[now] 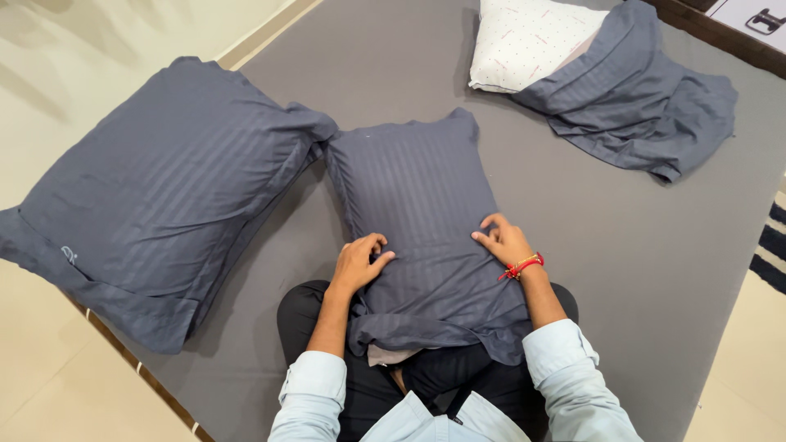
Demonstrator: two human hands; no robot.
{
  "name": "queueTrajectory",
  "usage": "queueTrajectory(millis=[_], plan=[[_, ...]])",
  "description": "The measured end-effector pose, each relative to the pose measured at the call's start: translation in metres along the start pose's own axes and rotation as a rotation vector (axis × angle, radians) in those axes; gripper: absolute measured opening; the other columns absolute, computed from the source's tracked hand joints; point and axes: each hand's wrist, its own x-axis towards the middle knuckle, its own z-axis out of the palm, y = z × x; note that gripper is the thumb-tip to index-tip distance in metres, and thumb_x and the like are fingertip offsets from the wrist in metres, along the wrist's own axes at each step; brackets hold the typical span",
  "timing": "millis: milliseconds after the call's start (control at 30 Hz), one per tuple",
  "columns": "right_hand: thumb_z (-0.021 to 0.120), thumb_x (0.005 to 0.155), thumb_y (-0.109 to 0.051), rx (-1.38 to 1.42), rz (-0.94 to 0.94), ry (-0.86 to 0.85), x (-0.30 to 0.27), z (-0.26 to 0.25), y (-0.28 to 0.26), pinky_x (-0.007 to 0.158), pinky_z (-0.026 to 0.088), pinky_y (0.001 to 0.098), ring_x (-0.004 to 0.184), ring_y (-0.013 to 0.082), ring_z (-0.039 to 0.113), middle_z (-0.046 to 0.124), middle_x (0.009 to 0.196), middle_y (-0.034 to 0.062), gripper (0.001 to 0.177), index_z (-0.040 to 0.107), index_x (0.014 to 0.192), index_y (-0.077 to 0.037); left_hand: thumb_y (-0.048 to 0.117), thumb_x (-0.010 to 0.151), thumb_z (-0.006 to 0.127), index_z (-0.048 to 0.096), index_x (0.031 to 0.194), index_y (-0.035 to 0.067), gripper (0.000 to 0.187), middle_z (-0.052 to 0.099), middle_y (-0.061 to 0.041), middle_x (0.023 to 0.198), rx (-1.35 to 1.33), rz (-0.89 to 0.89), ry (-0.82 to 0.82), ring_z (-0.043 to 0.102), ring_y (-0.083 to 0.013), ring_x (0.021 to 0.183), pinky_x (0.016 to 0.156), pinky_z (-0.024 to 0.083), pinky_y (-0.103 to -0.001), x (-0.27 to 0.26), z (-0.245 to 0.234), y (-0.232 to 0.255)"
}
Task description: The person puts a pillowcase onto a pillow by hand while sitting on a bed, pulling the fabric over the pillow and smoothing it.
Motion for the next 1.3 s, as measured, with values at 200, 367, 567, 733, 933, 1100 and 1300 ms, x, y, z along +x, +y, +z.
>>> queueTrajectory(millis=[200,367,567,733,933,1100,1300], plan=[[0.071,0.092,-0.045,-0.153,0.157,0.039,0.022,0.003,0.046,0.075,0.053,0.0427,0.077,0.0301,0.067,0.067,0.079,0.0151,0.044,0.063,0.113,-0.007,0.026,0.087,0.076,0.075,0.096,0.008,0.02,0.066,-0.004,0.099,0.077,0.165,0.105,0.063,-0.025,0.097,0.083,0.048,-0.039,0.001,0.021,-0.003],[0.058,0.099,-0.041,-0.297,0.161,0.016,0.025,0.004,0.054,0.082,0.051,0.0487,0.096,0.0381,0.068,0.073,0.096,0.0136,0.031,0.065,0.109,-0.013,0.018,0.093,0.071,0.072,0.092,0.004,0.014,0.067,-0.002,0.092,-0.261,0.15,-0.047,0.065,-0.0208,0.094,0.085,0.051,-0.034,0.005,0.022,-0.019],[0.055,0.099,-0.044,-0.34,0.238,-0.045,0.014,-0.013,0.048,0.088,0.051,0.0484,0.104,0.0363,0.068,0.075,0.105,0.0118,0.031,0.069,0.112,-0.02,0.02,0.092,0.069,0.074,0.09,0.005,0.016,0.067,-0.003,0.091,-0.153,0.053,-0.117,0.06,-0.0234,0.091,0.082,0.049,-0.035,0.006,0.023,-0.033],[0.057,0.097,-0.046,-0.45,0.369,-0.041,0.003,-0.016,0.016,0.095,0.046,0.0503,0.112,0.0306,0.068,0.077,0.111,0.0063,0.032,0.072,0.115,-0.025,0.024,0.092,0.069,0.074,0.089,0.006,0.019,0.066,-0.003,0.094,-0.013,0.075,-0.016,0.06,-0.0259,0.094,0.083,0.05,-0.039,0.0,0.014,-0.022],[0.073,0.088,-0.03,-0.231,-0.13,0.144,-0.013,-0.021,-0.011,0.092,0.049,0.0425,0.111,0.0268,0.066,0.069,0.114,0.0038,0.031,0.068,0.114,-0.014,0.021,0.092,0.068,0.071,0.086,0.004,0.018,0.065,-0.004,0.092,0.064,0.132,-0.071,0.06,-0.0272,0.092,0.083,0.05,-0.039,-0.004,0.02,-0.018],[0.081,0.081,-0.022,0.019,-0.61,-0.08,-0.008,-0.007,-0.024,0.091,0.047,0.0381,0.107,0.0245,0.061,0.069,0.107,0.004,0.028,0.073,0.103,-0.006,0.02,0.088,0.072,0.071,0.083,0.005,0.016,0.066,-0.003,0.089,-0.042,0.051,-0.163,0.06,-0.0254,0.089,0.081,0.051,-0.038,-0.003,0.009,-0.011],[0.074,0.092,-0.019,0.059,-0.383,-0.155,0.01,0.003,0.009,0.08,0.046,0.0342,0.087,0.021,0.057,0.067,0.084,0.0069,0.017,0.073,0.091,-0.002,0.023,0.079,0.08,0.07,0.086,0.006,0.021,0.065,-0.003,0.091,-0.027,0.077,0.01,0.06,-0.0261,0.092,0.081,0.05,-0.039,0.007,-0.001,0.005]])
